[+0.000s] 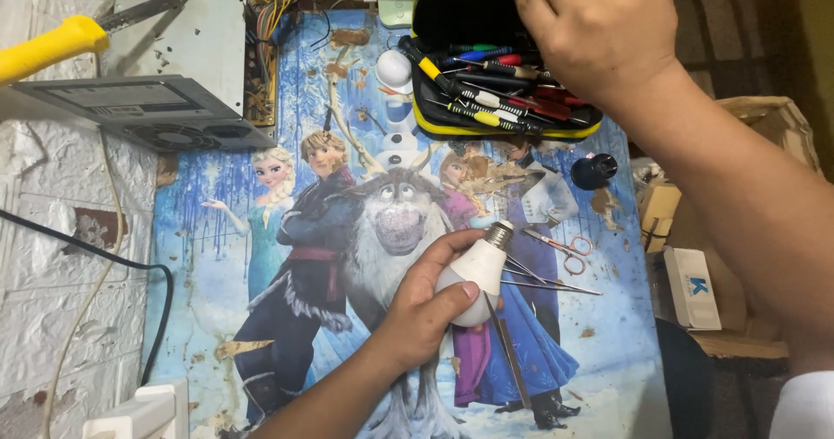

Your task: Prying open the plastic casing of an LED bulb using tweezers and a small tool.

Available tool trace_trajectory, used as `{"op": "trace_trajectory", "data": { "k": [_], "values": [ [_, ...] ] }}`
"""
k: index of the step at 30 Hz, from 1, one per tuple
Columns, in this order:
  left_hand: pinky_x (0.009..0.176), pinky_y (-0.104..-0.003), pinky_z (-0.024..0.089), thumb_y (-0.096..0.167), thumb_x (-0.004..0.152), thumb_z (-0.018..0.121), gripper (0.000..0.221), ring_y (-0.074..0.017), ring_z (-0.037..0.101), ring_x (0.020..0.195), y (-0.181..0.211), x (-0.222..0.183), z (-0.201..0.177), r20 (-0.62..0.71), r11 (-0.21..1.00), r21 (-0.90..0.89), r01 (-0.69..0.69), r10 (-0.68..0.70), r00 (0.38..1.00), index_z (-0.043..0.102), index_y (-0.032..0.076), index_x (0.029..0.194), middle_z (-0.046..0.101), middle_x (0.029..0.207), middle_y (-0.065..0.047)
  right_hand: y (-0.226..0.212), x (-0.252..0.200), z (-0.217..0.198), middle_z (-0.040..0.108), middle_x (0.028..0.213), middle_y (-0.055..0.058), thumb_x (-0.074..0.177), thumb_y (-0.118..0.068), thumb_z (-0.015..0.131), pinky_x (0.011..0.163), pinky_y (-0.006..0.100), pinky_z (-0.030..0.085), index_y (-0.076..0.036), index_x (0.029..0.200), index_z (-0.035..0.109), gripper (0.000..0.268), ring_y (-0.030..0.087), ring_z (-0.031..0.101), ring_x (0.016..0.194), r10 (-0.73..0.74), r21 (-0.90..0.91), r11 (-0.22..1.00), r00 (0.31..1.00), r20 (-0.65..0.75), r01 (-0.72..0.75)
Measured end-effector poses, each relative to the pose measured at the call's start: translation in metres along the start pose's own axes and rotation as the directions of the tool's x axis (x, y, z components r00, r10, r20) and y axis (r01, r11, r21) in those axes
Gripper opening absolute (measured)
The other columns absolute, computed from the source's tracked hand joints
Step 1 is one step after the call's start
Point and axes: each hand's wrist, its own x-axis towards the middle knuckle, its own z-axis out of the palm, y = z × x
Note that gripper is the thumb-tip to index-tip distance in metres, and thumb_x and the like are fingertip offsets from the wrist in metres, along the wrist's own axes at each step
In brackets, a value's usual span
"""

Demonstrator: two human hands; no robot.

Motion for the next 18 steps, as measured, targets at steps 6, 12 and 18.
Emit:
{"op": "trace_trajectory", "data": {
  "k": [6, 12, 18],
  "values": [
    [0.069, -0.037, 0.069, 0.024, 0.098, 0.071, 0.065, -0.0363, 0.083, 0.100, 0.001, 0.000, 0.001, -0.007, 1.000, -0.003, 0.009, -0.009, 1.000, 0.055, 0.015, 0.161, 0.061, 0.139, -0.017, -0.028, -0.007, 0.011, 0.080, 0.097, 0.005, 0.107, -0.044, 0.066, 0.051, 0.049, 0.054, -0.021, 0.119, 0.080, 0.030, 0.033, 0.080, 0.078, 0.088, 0.243, 0.914, 0.742, 0.665, -0.326],
    [0.068, -0.036, 0.068, 0.026, 0.098, 0.072, 0.067, -0.0354, 0.082, 0.099, 0.000, 0.000, 0.001, 0.003, 1.000, 0.001, -0.005, 0.005, 1.000, 0.054, 0.014, 0.161, 0.061, 0.139, -0.018, -0.025, 0.025, -0.005, 0.081, 0.105, 0.032, 0.126, -0.043, 0.051, 0.076, 0.066, 0.059, -0.005, 0.117, 0.081, 0.049, 0.059, 0.076, 0.099, 0.058, 0.197, 0.650, 0.306, 0.950, -0.734],
    [0.067, -0.036, 0.068, 0.024, 0.099, 0.070, 0.065, -0.0362, 0.083, 0.100, 0.000, 0.000, 0.001, -0.003, 1.000, 0.008, -0.004, 0.004, 1.000, 0.054, 0.015, 0.161, 0.060, 0.141, -0.017, -0.030, 0.026, -0.001, 0.080, 0.114, 0.033, 0.124, -0.048, 0.056, 0.082, 0.066, 0.055, -0.003, 0.128, 0.080, 0.050, 0.059, 0.072, 0.108, 0.034, 0.250, 0.542, 0.318, 0.948, -0.802]
  ]
}}
